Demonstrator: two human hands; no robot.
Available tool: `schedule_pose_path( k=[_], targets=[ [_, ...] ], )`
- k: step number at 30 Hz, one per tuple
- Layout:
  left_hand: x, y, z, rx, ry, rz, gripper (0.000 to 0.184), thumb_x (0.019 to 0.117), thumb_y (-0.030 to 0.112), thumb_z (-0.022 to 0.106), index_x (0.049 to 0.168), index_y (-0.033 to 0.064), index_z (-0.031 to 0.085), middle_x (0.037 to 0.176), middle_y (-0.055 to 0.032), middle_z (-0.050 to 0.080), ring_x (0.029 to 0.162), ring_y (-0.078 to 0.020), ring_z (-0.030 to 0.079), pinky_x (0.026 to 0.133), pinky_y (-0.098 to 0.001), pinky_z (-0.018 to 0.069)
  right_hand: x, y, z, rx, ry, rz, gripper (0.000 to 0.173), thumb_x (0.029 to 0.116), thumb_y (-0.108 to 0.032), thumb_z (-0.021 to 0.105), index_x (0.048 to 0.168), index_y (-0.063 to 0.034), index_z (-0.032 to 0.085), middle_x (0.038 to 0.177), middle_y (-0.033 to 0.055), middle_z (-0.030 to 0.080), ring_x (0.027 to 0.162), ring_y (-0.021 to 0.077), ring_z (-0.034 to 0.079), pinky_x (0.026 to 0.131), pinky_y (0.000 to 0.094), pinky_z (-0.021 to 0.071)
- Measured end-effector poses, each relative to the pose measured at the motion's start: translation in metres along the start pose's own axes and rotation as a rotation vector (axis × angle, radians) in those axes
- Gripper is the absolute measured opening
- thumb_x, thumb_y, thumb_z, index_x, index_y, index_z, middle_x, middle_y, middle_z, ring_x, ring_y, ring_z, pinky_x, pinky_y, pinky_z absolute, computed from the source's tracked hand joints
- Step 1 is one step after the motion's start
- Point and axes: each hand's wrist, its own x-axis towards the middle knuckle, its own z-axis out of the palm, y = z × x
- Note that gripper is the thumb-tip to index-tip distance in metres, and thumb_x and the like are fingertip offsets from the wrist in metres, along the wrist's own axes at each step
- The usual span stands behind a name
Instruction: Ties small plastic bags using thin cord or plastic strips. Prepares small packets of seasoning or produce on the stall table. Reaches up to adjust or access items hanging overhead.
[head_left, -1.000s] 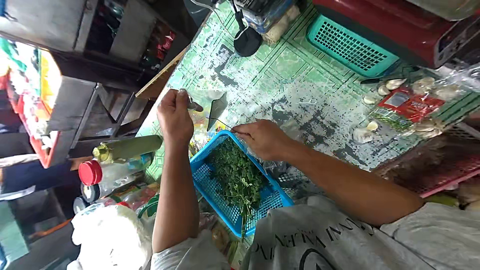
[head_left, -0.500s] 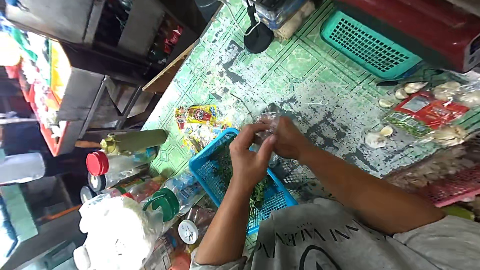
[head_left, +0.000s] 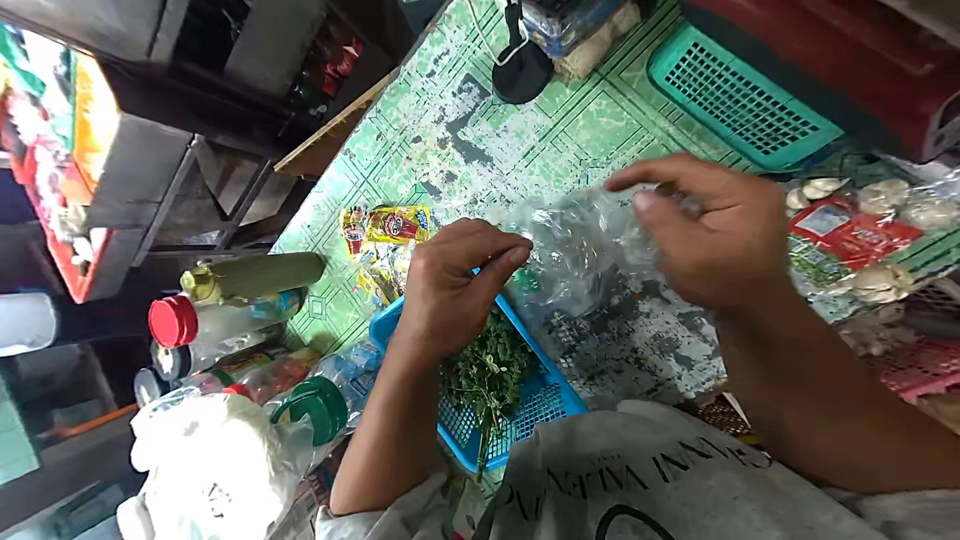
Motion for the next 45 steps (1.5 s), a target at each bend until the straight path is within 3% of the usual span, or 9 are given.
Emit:
schedule_pose_path(
  k=[4,8,11,15,18,23,30,35,45],
  targets=[
    [0.021,0.013,-0.005,0.029,-0.089,0.096,0.012,0.0970,0.006,0.066,0.097,0.0005,0.077,0.089,-0.0033,0.071,0.085,-0.0089,0.065,0.078,-0.0258,0.0555,0.026,-0.026,0.004,0.299,-0.352,-0.111,0.032,0.1016,-0.021,0.052,0.127,-0.0056,0.065,0.114,0.0004,0.071,0.098,0.0058,0.068,0.081,0.0247,0.0601],
    [0.037,-0.005,-0.021,-0.063,-0.162,0.066,0.016,0.1004,0.011,0.063,0.105,-0.0006,0.075,0.094,-0.0053,0.073,0.086,-0.0123,0.070,0.081,-0.0316,0.0610,0.019,0.006,0.040,0.089,-0.502,-0.115,0.019,0.1025,-0.018,0.056,0.105,-0.0141,0.074,0.090,-0.0043,0.070,0.078,0.0042,0.065,0.070,0.0259,0.0575],
    [0.047,-0.053,-0.042,0.139,-0.286,-0.237,0.024,0.0960,0.018,0.071,0.115,0.0037,0.073,0.097,-0.0037,0.075,0.086,-0.0112,0.072,0.081,-0.0337,0.0625,0.005,0.030,0.043,0.138,-0.331,-0.060,0.022,0.1021,-0.011,0.055,0.112,-0.0104,0.075,0.089,-0.0015,0.072,0.072,0.0055,0.066,0.067,0.0266,0.0594],
    [0.058,-0.167,-0.032,0.705,-0.640,-0.814,0.072,0.0871,0.066,0.070,0.103,-0.0038,0.072,0.101,-0.0280,0.070,0.100,-0.0470,0.067,0.088,-0.0737,0.0491,-0.003,0.037,0.043,0.219,-0.166,-0.020,0.024,0.1035,-0.013,0.058,0.119,-0.0068,0.074,0.082,-0.0025,0.072,0.065,0.0015,0.063,0.060,0.0193,0.0568],
    [0.054,-0.215,0.004,0.845,-0.858,-0.983,0.086,0.0870,0.075,0.062,0.110,-0.0077,0.070,0.116,-0.0317,0.067,0.115,-0.0489,0.063,0.095,-0.0737,0.0462,-0.002,0.035,0.048,0.218,-0.181,-0.012,0.030,0.1047,-0.016,0.056,0.130,-0.0085,0.070,0.076,-0.0031,0.068,0.058,0.0017,0.059,0.054,0.0196,0.0536],
    [0.040,-0.231,-0.010,0.638,-0.444,-0.807,0.033,0.0962,0.026,0.066,0.113,-0.0024,0.069,0.109,-0.0285,0.069,0.107,-0.0479,0.066,0.090,-0.0731,0.0490,-0.005,0.036,0.049,0.097,-0.346,0.107,0.031,0.1057,-0.023,0.057,0.132,-0.0167,0.071,0.094,-0.0023,0.075,0.067,0.0034,0.063,0.063,0.0263,0.0570],
    [0.003,-0.139,-0.070,0.535,0.014,-0.717,0.031,0.1049,0.028,0.058,0.111,0.0013,0.071,0.102,-0.0208,0.072,0.096,-0.0365,0.070,0.088,-0.0652,0.0523,-0.001,0.031,0.070,-0.054,-0.643,0.216,0.028,0.1077,-0.028,0.054,0.127,-0.0216,0.073,0.099,0.0011,0.076,0.087,0.0153,0.071,0.080,0.0459,0.0588],
    [-0.022,-0.104,-0.092,0.296,0.122,-0.580,0.031,0.1088,0.024,0.046,0.121,0.0037,0.065,0.123,-0.0123,0.069,0.106,-0.0238,0.070,0.092,-0.0515,0.0585,0.004,0.023,0.081,-0.048,-0.685,0.234,0.026,0.1079,-0.028,0.053,0.122,-0.0214,0.074,0.088,0.0024,0.073,0.076,0.0179,0.069,0.070,0.0478,0.0572],
    [-0.005,-0.075,-0.081,-0.182,0.285,-0.242,0.027,0.1006,0.002,0.043,0.112,0.0148,0.064,0.108,0.0045,0.071,0.096,-0.0098,0.069,0.089,-0.0339,0.0597,0.017,0.025,0.067,-0.014,-0.579,0.224,0.028,0.1087,-0.026,0.052,0.122,-0.0190,0.075,0.089,0.0028,0.074,0.077,0.0168,0.069,0.072,0.0459,0.0569]
  ],
)
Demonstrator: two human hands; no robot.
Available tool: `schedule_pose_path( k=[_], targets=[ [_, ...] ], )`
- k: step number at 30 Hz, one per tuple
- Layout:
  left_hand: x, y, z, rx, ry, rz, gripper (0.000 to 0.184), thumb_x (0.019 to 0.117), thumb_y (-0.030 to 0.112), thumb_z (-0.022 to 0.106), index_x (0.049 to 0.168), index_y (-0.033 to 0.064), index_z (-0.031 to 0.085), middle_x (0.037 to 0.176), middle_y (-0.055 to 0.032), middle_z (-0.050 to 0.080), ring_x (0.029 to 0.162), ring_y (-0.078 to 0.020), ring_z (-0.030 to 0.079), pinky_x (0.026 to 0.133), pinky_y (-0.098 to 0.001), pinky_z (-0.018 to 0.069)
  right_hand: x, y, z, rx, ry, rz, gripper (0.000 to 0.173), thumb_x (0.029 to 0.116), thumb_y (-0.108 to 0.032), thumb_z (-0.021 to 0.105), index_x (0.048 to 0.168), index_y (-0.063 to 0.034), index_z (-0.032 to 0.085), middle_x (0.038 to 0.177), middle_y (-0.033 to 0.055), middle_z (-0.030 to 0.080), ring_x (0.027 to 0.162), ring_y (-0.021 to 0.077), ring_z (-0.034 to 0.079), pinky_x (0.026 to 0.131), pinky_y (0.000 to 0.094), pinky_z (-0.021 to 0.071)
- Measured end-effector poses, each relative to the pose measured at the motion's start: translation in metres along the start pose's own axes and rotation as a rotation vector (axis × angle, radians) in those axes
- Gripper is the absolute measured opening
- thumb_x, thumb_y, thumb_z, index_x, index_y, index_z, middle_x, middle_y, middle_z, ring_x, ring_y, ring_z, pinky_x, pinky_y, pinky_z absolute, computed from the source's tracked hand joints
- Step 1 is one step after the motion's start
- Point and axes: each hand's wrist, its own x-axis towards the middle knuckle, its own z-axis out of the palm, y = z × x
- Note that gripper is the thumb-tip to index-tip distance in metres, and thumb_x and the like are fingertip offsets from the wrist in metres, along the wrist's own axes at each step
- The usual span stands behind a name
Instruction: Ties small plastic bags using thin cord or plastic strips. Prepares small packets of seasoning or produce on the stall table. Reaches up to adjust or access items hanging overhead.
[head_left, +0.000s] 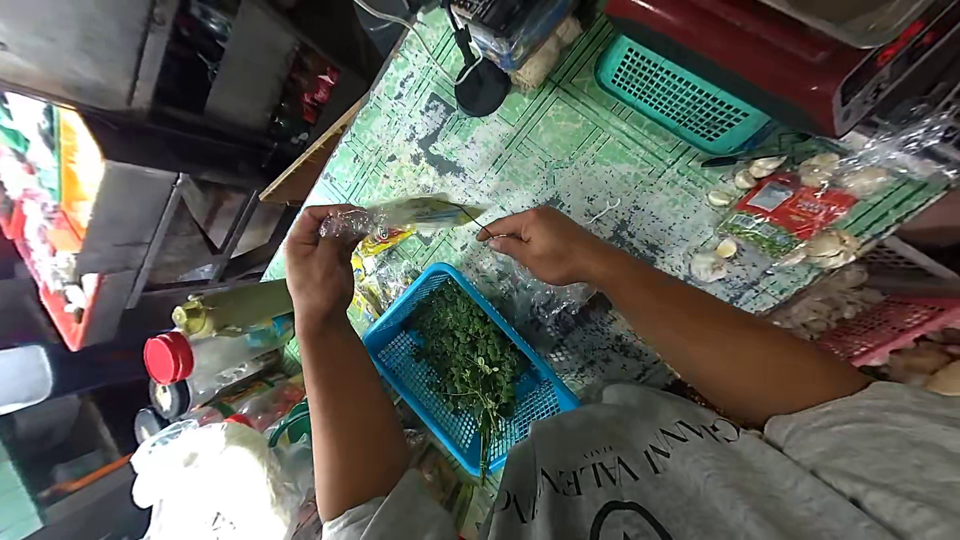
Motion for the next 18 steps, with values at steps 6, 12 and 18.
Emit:
schedule_pose_path(
  k=[6,12,18],
  targets=[
    [0.016,0.004,0.012,0.421,-0.016,0.090,0.019,0.1061,0.017,0.051,0.104,0.0033,0.065,0.088,0.0008,0.071,0.073,-0.0073,0.069,0.070,-0.0303,0.0610,-0.002,-0.003,0.003,-0.061,-0.067,0.036,0.026,0.1085,-0.027,0.052,0.120,-0.0211,0.075,0.087,0.0019,0.073,0.076,0.0174,0.069,0.070,0.0466,0.0571],
    [0.010,0.006,0.015,0.716,0.113,0.042,0.034,0.1102,0.027,0.042,0.098,0.0034,0.064,0.086,-0.0044,0.069,0.079,-0.0105,0.067,0.076,-0.0358,0.0550,0.002,0.000,0.023,-0.083,-0.153,0.026,0.027,0.1090,-0.030,0.050,0.121,-0.0219,0.074,0.093,0.0013,0.074,0.084,0.0178,0.070,0.078,0.0482,0.0578],
    [0.008,0.012,0.020,0.679,0.287,0.057,0.033,0.1106,0.025,0.039,0.089,0.0085,0.057,0.075,0.0025,0.059,0.071,-0.0044,0.061,0.070,-0.0293,0.0516,0.009,-0.013,0.033,-0.052,-0.126,0.002,0.028,0.1091,-0.031,0.050,0.121,-0.0221,0.074,0.090,0.0017,0.073,0.081,0.0185,0.070,0.075,0.0476,0.0571]
  ],
)
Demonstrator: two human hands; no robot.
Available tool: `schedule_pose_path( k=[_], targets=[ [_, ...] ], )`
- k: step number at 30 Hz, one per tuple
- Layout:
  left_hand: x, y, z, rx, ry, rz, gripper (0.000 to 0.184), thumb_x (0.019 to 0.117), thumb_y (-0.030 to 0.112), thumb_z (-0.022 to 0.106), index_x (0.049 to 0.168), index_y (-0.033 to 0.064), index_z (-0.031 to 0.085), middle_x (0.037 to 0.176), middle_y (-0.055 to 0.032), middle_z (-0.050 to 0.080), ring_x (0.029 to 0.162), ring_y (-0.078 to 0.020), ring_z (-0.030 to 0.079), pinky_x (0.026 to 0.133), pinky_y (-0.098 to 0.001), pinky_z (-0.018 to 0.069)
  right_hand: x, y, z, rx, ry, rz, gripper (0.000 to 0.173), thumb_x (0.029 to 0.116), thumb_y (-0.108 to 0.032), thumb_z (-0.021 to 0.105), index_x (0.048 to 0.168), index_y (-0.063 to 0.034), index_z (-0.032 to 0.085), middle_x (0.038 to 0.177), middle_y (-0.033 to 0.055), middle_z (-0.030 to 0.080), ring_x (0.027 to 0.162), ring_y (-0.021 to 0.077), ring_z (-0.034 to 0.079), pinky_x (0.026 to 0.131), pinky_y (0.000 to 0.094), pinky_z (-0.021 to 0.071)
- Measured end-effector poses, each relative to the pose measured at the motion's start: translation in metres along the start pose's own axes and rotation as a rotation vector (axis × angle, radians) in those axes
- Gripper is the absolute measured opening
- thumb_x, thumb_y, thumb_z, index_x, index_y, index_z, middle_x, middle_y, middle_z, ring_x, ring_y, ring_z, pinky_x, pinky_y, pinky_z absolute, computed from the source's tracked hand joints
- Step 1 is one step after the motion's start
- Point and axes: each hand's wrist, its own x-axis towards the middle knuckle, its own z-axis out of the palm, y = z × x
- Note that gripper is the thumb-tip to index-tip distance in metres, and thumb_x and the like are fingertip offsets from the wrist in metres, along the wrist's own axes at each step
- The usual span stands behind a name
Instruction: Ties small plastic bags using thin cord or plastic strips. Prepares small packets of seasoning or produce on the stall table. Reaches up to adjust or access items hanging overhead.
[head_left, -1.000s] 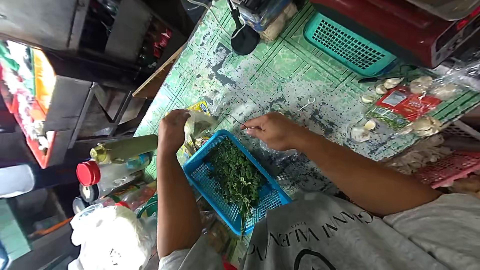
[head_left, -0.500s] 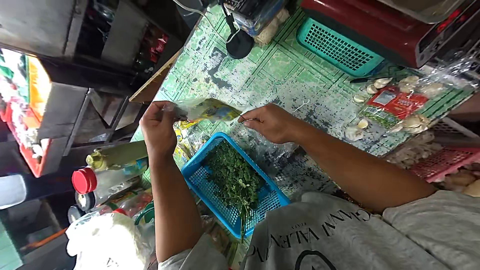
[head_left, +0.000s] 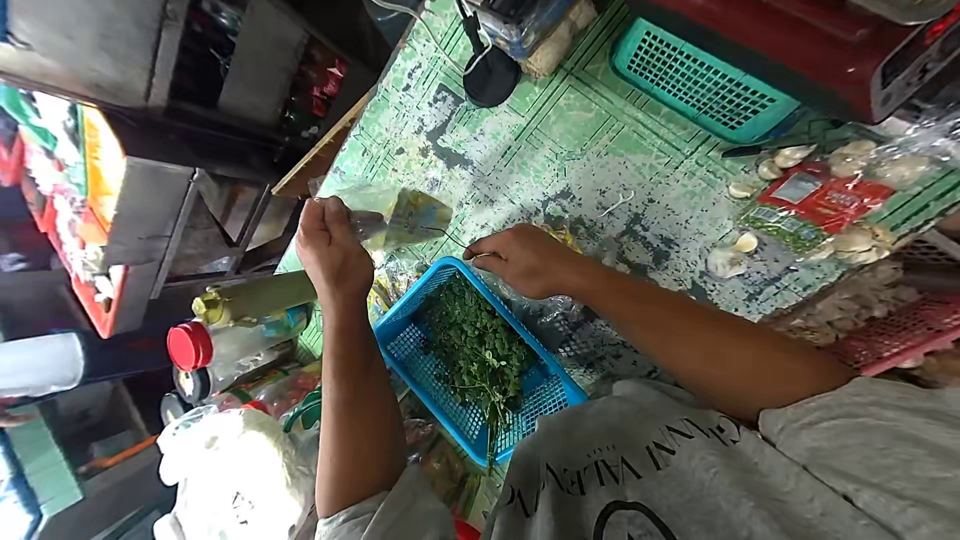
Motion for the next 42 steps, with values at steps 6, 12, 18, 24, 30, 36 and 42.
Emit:
schedule_pose_path(
  k=[6,12,18,24,30,36,42],
  targets=[
    [-0.007,0.018,0.005,-0.551,0.031,-0.260,0.030,0.1133,0.026,0.034,0.102,0.0136,0.059,0.082,0.0041,0.070,0.077,-0.0118,0.073,0.074,-0.0359,0.0633,0.008,-0.001,0.000,0.044,0.032,-0.011,0.028,0.1089,-0.029,0.051,0.122,-0.0199,0.074,0.090,0.0043,0.073,0.081,0.0209,0.070,0.074,0.0490,0.0568],
    [-0.014,0.030,0.005,-0.752,0.069,-0.321,0.031,0.1137,0.026,0.033,0.109,0.0138,0.062,0.088,0.0032,0.070,0.082,-0.0113,0.072,0.077,-0.0346,0.0632,0.007,0.000,0.000,0.101,0.078,-0.054,0.028,0.1086,-0.027,0.052,0.123,-0.0181,0.074,0.092,0.0041,0.074,0.079,0.0189,0.069,0.074,0.0463,0.0575],
    [-0.018,0.031,0.006,-0.751,0.023,-0.277,0.031,0.1137,0.027,0.034,0.107,0.0161,0.062,0.089,0.0049,0.070,0.083,-0.0095,0.071,0.079,-0.0339,0.0627,0.004,0.003,0.001,0.183,0.072,-0.094,0.026,0.1083,-0.026,0.053,0.122,-0.0195,0.074,0.088,0.0017,0.073,0.074,0.0149,0.067,0.070,0.0424,0.0573],
    [-0.016,0.010,0.009,-0.625,-0.058,-0.143,0.024,0.1120,0.023,0.039,0.095,0.0190,0.056,0.080,0.0087,0.065,0.076,-0.0054,0.067,0.074,-0.0282,0.0601,0.006,0.008,-0.002,0.200,0.106,-0.099,0.027,0.1087,-0.026,0.051,0.121,-0.0151,0.073,0.091,0.0041,0.072,0.077,0.0174,0.066,0.073,0.0449,0.0561],
    [-0.029,0.011,0.001,-0.674,-0.336,0.029,0.026,0.1115,0.023,0.040,0.097,0.0209,0.061,0.089,0.0089,0.068,0.084,-0.0054,0.068,0.080,-0.0284,0.0597,0.015,0.002,-0.021,0.323,0.270,-0.087,0.055,0.0948,-0.023,0.074,0.147,-0.0184,0.057,0.102,0.0099,0.070,0.073,0.0183,0.061,0.070,0.0415,0.0546],
    [-0.021,0.028,0.002,-0.790,-0.395,0.034,0.031,0.1119,0.022,0.037,0.093,0.0233,0.062,0.083,0.0112,0.069,0.076,-0.0032,0.069,0.074,-0.0249,0.0603,0.039,-0.014,-0.038,0.257,0.065,-0.192,0.016,0.0948,-0.021,0.074,0.108,-0.0115,0.074,0.092,0.0037,0.073,0.081,0.0137,0.068,0.077,0.0392,0.0565],
    [-0.052,0.002,0.027,-0.861,-0.337,0.081,0.089,0.0773,0.052,0.086,0.145,0.0158,0.041,0.138,-0.0007,0.060,0.127,-0.0180,0.059,0.108,-0.0405,0.0514,0.036,-0.006,-0.038,0.406,0.206,-0.162,0.017,0.0994,-0.020,0.068,0.087,-0.0077,0.072,0.078,0.0004,0.070,0.072,0.0066,0.066,0.070,0.0308,0.0555]
  ],
)
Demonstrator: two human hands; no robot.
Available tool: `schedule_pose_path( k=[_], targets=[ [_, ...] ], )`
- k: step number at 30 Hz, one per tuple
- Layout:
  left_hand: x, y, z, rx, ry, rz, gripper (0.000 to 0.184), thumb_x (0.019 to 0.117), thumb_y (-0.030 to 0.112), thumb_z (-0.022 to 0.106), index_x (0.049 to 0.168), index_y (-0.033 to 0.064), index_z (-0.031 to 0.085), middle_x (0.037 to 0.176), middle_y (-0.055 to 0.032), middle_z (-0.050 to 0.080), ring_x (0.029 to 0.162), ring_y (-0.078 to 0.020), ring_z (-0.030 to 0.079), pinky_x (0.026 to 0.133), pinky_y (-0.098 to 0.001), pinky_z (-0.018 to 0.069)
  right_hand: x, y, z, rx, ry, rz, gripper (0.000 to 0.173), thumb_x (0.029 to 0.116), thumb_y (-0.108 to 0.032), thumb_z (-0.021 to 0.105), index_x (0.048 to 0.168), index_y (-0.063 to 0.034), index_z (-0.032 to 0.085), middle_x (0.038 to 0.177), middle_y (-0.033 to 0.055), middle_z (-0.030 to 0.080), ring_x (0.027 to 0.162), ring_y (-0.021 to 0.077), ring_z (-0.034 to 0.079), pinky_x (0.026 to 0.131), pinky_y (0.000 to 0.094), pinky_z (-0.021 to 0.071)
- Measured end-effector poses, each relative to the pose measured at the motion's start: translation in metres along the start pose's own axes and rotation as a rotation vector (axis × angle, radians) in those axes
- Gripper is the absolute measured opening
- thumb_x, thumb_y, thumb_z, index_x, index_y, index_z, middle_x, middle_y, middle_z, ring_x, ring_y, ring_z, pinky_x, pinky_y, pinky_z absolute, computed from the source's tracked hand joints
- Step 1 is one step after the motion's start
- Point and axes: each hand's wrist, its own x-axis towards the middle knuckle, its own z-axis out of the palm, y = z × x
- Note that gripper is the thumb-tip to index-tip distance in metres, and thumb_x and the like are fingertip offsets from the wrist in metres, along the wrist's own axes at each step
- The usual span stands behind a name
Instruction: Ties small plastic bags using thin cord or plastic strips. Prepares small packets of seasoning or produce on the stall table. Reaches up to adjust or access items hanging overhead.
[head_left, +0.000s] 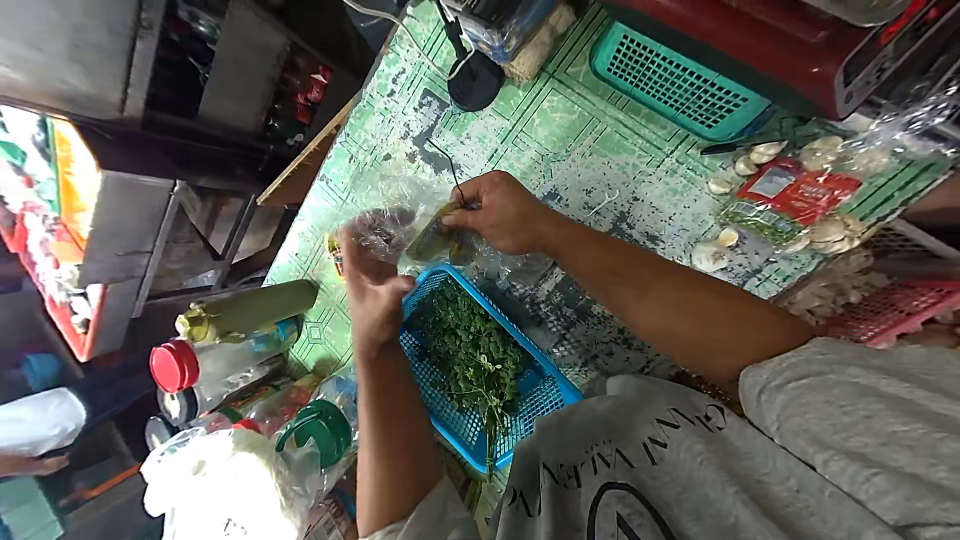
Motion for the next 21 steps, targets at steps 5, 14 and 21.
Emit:
schedule_pose_path(
  k=[5,14,21],
  targets=[
    [-0.010,-0.035,0.049,0.461,0.267,0.140,0.047,0.0831,0.006,0.083,0.125,0.0001,0.062,0.120,-0.0095,0.069,0.112,-0.0184,0.068,0.097,-0.0407,0.0590,0.003,0.004,0.004,-0.070,0.032,0.012,0.023,0.0997,-0.023,0.067,0.082,-0.0078,0.067,0.072,0.0018,0.063,0.067,0.0111,0.060,0.065,0.0351,0.0487],
    [0.017,-0.020,0.021,0.173,0.398,0.040,0.009,0.1024,0.019,0.064,0.098,0.0128,0.069,0.090,0.0063,0.072,0.086,-0.0073,0.070,0.084,-0.0304,0.0596,-0.037,0.016,0.005,-0.029,0.045,-0.171,0.029,0.1082,-0.022,0.044,0.099,-0.0050,0.066,0.070,0.0021,0.056,0.060,0.0128,0.056,0.055,0.0341,0.0501],
    [0.023,-0.008,0.020,0.229,0.386,0.019,0.028,0.1100,0.022,0.048,0.094,0.0121,0.068,0.087,0.0047,0.072,0.083,-0.0068,0.069,0.080,-0.0263,0.0586,-0.045,0.015,0.022,-0.305,-0.116,-0.085,0.027,0.1091,-0.026,0.049,0.105,-0.0166,0.073,0.073,-0.0021,0.064,0.063,0.0111,0.061,0.057,0.0364,0.0527]
  ],
)
